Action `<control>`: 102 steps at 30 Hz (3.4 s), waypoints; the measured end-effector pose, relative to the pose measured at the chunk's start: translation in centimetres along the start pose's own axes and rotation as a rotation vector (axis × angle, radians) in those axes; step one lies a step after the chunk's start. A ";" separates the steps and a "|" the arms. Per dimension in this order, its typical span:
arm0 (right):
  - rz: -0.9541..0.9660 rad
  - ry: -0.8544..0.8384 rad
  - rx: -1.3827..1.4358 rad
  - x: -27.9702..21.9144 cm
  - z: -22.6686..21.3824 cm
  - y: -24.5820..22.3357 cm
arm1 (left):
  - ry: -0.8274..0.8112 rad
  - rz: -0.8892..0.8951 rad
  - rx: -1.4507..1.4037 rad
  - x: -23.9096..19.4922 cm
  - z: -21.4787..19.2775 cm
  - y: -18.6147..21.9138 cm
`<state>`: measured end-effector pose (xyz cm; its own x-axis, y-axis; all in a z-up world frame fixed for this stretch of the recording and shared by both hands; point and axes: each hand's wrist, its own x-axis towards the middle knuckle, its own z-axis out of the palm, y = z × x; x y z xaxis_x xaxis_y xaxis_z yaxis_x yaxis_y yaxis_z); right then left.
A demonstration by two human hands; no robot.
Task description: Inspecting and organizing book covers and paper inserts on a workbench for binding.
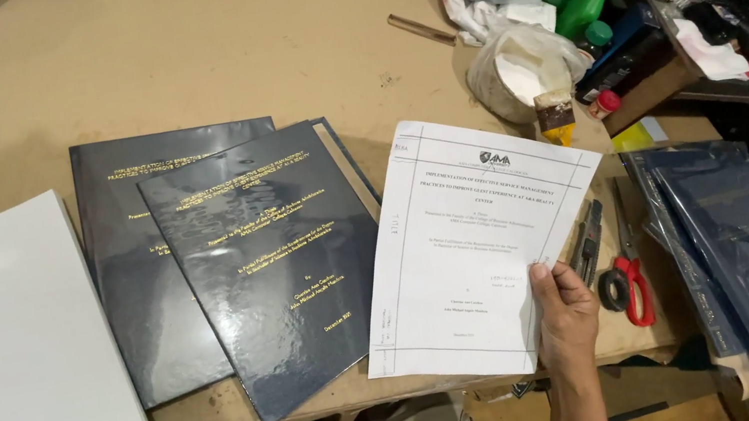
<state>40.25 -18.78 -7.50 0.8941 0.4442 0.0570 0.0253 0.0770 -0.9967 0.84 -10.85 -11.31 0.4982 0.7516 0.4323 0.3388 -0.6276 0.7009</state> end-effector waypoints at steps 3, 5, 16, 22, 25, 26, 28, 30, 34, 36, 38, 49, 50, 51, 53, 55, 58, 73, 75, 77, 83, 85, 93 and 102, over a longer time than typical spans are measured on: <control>-0.017 -0.019 0.013 0.1 -0.1 0.2 | -0.137 -0.189 -0.060 -1.5 0.4 -2.4; -0.042 -0.028 0.023 0.2 -0.2 0.5 | -0.624 -0.221 -0.153 -1.4 -0.4 -3.8; -0.039 -0.042 0.010 0.0 0.1 -0.2 | -0.310 -0.175 -0.040 -1.9 2.1 -3.8; -0.060 -0.012 -0.006 0.5 -1.0 1.4 | -0.313 -0.142 -0.056 -0.7 1.4 -2.4; -0.067 0.024 -0.076 0.6 -0.9 2.3 | -0.347 -0.221 -0.102 0.3 0.0 -1.1; -0.072 0.058 -0.153 0.6 -0.9 2.1 | -0.399 -0.280 -0.137 0.6 -0.4 -0.6; -0.063 0.041 -0.080 -0.1 0.0 1.4 | -0.368 -0.379 -0.126 0.4 -0.8 0.3; -0.055 0.036 -0.019 -0.2 0.3 0.9 | -0.344 -0.471 -0.131 0.4 -0.8 0.3; -0.039 0.080 -0.116 0.0 0.0 0.9 | -0.292 -0.229 -0.157 -0.5 -0.2 -1.6; -0.037 0.082 -0.129 0.0 -0.2 0.9 | -0.263 -0.209 -0.147 -0.8 0.0 -2.0; -0.082 0.031 -0.121 -0.1 -0.2 0.8 | -0.207 -0.227 -0.180 -0.6 -0.2 -1.8; -0.038 0.074 -0.143 -0.4 0.3 0.2 | -0.176 -0.156 -0.247 0.9 -0.8 -1.4; -0.050 0.067 -0.139 -0.4 0.3 0.3 | -0.188 -0.152 -0.256 0.9 -0.8 -1.4; -0.048 0.066 -0.140 -0.5 0.3 0.2 | -0.188 -0.153 -0.256 0.7 -0.4 -1.7; -0.060 0.059 -0.113 -0.6 0.5 0.1 | -0.178 -0.090 -0.210 0.2 0.2 -2.2; -0.062 0.072 -0.121 -0.3 -0.1 0.8 | -0.211 -0.118 -0.224 0.5 -0.3 -1.8; -0.078 0.080 -0.181 -0.1 -0.6 1.2 | -0.239 -0.155 -0.250 1.1 -1.0 -0.9; -0.113 0.062 -0.195 -0.6 -0.2 0.7 | -0.087 -0.063 -0.327 0.5 -0.7 -1.4; -0.109 0.065 -0.202 -0.6 0.0 0.6 | -0.101 -0.081 -0.323 0.8 -0.8 -1.3; -0.105 0.084 -0.186 -0.6 0.0 0.7 | -0.138 -0.067 -0.307 1.0 -1.0 -0.9; -0.107 0.080 -0.196 -0.5 -0.3 0.8 | -0.256 -0.199 -0.288 1.4 -1.2 -0.4; -0.097 0.100 -0.175 -0.2 -0.4 1.2 | -0.232 -0.178 -0.282 1.7 -1.5 0.0; -0.113 0.068 -0.162 -0.1 -0.5 1.0 | -0.062 -0.119 -0.290 1.5 -0.9 0.8; -0.122 0.028 -0.199 -1.3 -0.3 0.3 | -0.021 -0.060 -0.484 4.6 -2.6 4.9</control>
<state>39.24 -19.64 -7.90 0.8912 0.4169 0.1786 0.2187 -0.0500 -0.9745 2.74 -9.95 -4.39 0.5069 0.7762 0.3748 -0.0398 -0.4133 0.9097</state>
